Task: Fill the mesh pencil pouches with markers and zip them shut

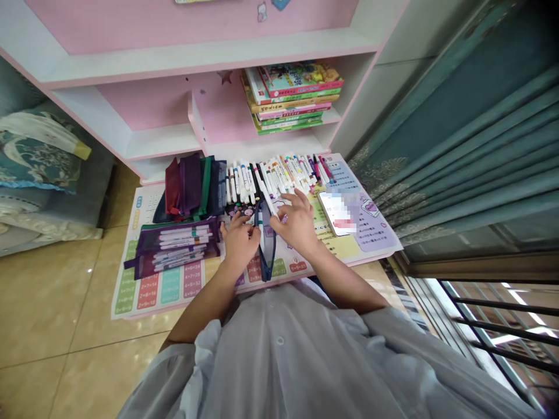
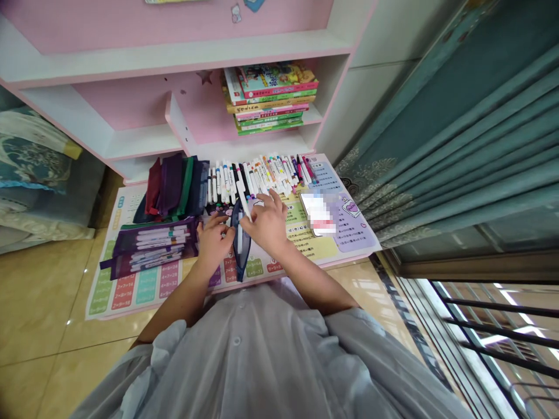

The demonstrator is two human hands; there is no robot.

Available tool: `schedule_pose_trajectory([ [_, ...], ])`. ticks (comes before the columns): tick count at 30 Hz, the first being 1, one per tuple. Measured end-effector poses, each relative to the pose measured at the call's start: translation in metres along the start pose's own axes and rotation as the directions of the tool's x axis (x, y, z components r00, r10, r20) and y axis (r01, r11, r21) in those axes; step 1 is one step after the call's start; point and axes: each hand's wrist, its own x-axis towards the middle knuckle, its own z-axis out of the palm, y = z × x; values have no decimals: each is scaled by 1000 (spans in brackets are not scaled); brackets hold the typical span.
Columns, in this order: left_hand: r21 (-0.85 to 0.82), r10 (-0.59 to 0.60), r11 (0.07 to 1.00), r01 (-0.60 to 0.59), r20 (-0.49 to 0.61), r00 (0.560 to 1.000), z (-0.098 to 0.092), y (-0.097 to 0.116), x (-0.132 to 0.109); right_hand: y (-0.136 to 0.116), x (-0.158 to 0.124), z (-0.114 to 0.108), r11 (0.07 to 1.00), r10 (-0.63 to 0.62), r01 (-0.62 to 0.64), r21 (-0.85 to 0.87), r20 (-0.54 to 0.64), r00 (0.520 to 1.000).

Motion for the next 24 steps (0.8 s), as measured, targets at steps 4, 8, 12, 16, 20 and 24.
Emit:
schedule_pose_trajectory([
  [4, -5, 4, 1000, -4, 9, 1000, 0, -1, 0, 2, -32, -1, 999, -18, 18, -38, 9, 1000],
  [8, -7, 16, 1000, -16, 19, 1000, 0, -2, 0, 1, -48, 0, 993, -19, 24, -116, 42, 999],
  [12, -22, 7, 1000, -6, 22, 1000, 1, -2, 0, -6, -48, 2, 980, -23, 48, -191, 129, 991],
  [16, -30, 7, 1000, -7, 17, 1000, 2, -3, 0, -14, -41, 6, 969, -14, 64, -237, 207, 978],
  [20, -29, 1, 1000, -1, 9, 1000, 3, -4, 1, -16, -35, 14, 959, 13, 61, -277, 258, 966],
  [24, -25, -9, 1000, 9, 18, 1000, 3, -4, 2, -14, -31, 21, 950, 31, 73, -302, 327, 945],
])
